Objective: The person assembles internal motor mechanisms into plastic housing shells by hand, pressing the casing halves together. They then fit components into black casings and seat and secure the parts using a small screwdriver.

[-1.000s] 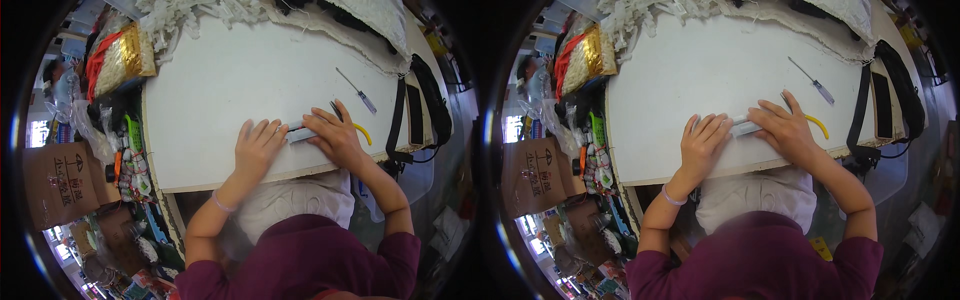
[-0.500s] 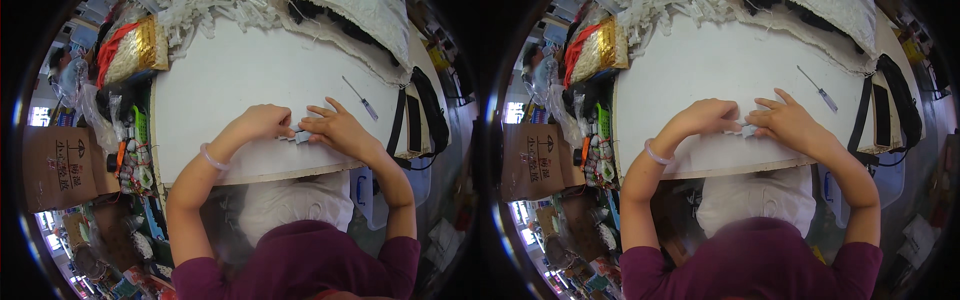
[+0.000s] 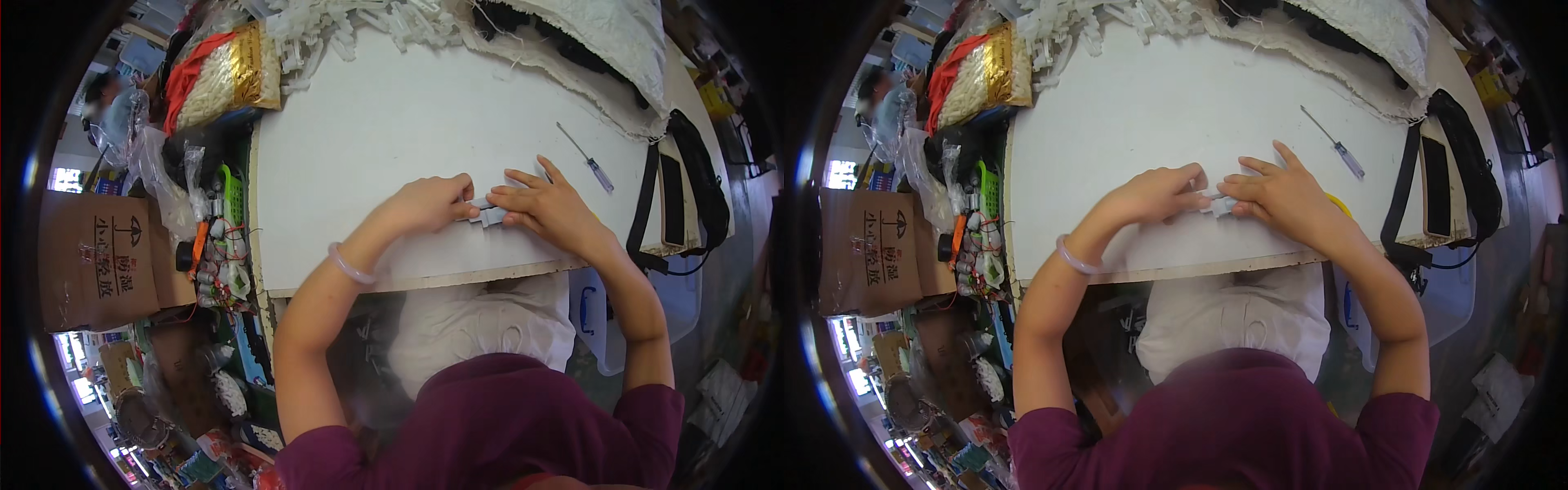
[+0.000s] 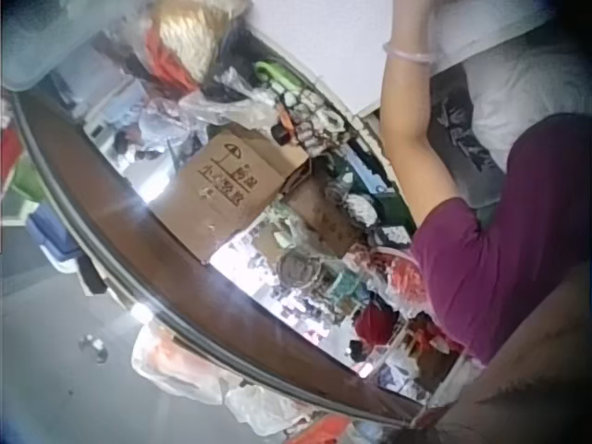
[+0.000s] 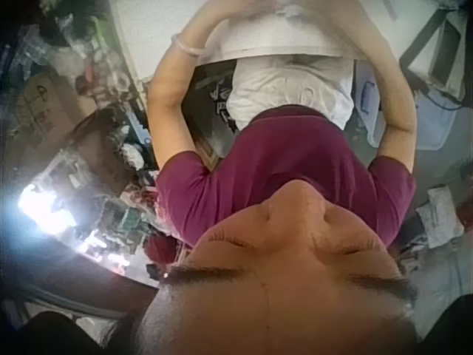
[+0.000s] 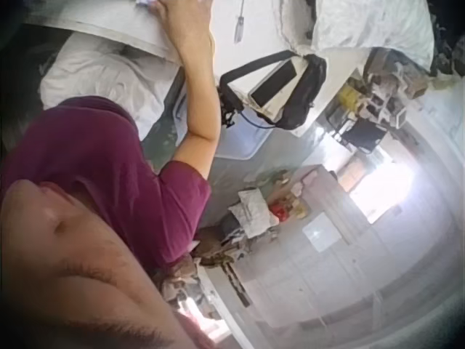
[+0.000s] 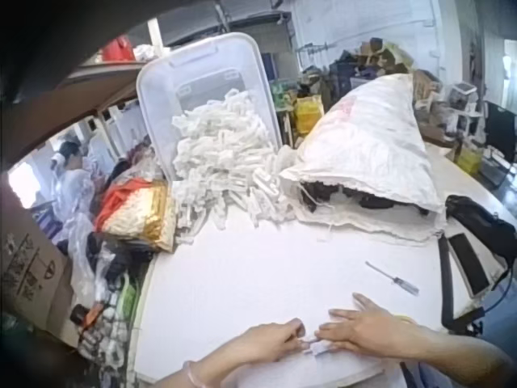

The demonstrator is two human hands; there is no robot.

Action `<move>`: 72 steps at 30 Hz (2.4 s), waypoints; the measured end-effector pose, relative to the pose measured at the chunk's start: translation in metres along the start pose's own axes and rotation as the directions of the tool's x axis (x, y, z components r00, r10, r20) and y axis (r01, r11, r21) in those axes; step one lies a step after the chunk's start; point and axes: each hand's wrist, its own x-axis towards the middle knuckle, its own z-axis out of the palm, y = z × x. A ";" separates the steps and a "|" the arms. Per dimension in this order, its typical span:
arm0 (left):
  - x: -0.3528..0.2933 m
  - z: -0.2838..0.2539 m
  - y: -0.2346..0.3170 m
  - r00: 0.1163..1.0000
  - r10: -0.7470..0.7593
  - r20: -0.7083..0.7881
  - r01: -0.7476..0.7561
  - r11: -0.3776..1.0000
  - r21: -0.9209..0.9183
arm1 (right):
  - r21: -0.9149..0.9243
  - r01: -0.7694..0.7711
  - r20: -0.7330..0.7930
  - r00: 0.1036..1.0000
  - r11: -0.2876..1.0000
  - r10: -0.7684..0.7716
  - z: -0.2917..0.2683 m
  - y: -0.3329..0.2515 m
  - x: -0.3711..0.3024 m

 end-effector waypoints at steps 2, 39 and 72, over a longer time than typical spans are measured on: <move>-0.001 -0.010 -0.002 0.988 -0.023 0.155 0.058 0.973 -0.225 | -0.004 0.022 0.015 1.000 1.000 -0.022 -0.001 0.001 0.001; -0.075 0.090 0.000 0.477 0.293 -0.829 -0.534 0.845 -0.009 | 0.923 0.134 -0.266 0.899 0.360 0.349 0.051 -0.061 -0.050; -0.200 0.083 -0.073 0.983 -0.127 -0.136 0.062 0.913 -0.403 | -0.285 -0.698 -0.536 0.684 0.657 0.495 -0.049 0.184 0.076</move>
